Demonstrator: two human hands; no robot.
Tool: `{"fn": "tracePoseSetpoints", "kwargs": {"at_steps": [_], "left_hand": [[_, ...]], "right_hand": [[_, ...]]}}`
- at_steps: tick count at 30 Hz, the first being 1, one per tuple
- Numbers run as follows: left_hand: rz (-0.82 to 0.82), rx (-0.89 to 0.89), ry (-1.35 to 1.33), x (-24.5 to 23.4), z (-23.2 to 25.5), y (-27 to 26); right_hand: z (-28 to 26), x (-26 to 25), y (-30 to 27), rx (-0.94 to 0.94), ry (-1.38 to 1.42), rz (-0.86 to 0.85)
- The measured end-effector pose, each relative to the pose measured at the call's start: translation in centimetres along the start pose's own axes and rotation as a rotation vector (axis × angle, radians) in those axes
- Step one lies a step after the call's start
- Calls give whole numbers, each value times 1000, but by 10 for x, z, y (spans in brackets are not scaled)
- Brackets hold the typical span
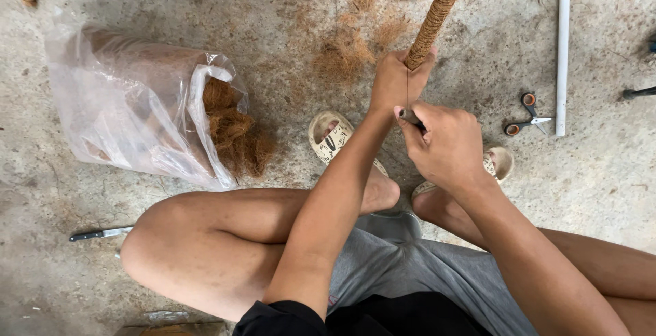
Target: The person sits on the floor and wraps a brown fibrous rope around a long metal rod. They use their hands to pull and tighten the rope along the rod's length, occasionally adjusting the position of the rod and the rope.
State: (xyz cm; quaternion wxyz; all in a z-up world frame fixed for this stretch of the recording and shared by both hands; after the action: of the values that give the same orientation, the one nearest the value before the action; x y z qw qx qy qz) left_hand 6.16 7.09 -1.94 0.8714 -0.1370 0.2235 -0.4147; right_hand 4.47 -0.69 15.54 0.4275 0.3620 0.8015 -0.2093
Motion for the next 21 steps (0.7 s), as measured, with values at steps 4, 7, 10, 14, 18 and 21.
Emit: {"fn": "tracePoseSetpoints", "kwargs": {"at_steps": [4,7,10,14,18,21], "left_hand": [[162,17,29,-4,-3,-3],[241,76,-38,0,-2,-3],[278,38,-64,13,-8,-12],[241,-35,-47,35,-17,-28],[161,-84,-5,45,-27,-31],[138,-90,40,39,-28,-18]], "right_hand": [[-12,4,-3,-61,9,19],[-15,15,-3,-70,-86,-10],[-16,34,-3,-56,-164,-54],[-16,53,6,-32,-184,-50],[-9,60,5,-16,-275,-113],[-9,38,-12,-21,-164,-8]]}}
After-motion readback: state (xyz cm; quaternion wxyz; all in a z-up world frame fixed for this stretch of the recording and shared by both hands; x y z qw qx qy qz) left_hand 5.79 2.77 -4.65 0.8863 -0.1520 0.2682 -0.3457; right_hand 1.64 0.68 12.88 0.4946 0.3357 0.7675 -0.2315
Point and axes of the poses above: each hand's wrist, its own y-axis towards the middle knuckle, its own x-axis out of the palm, z = x × y, the point moved 9 cm from there along y, towards the middle knuckle, and after that the axes turned 10 degrees about z, right-handed, at the moved point
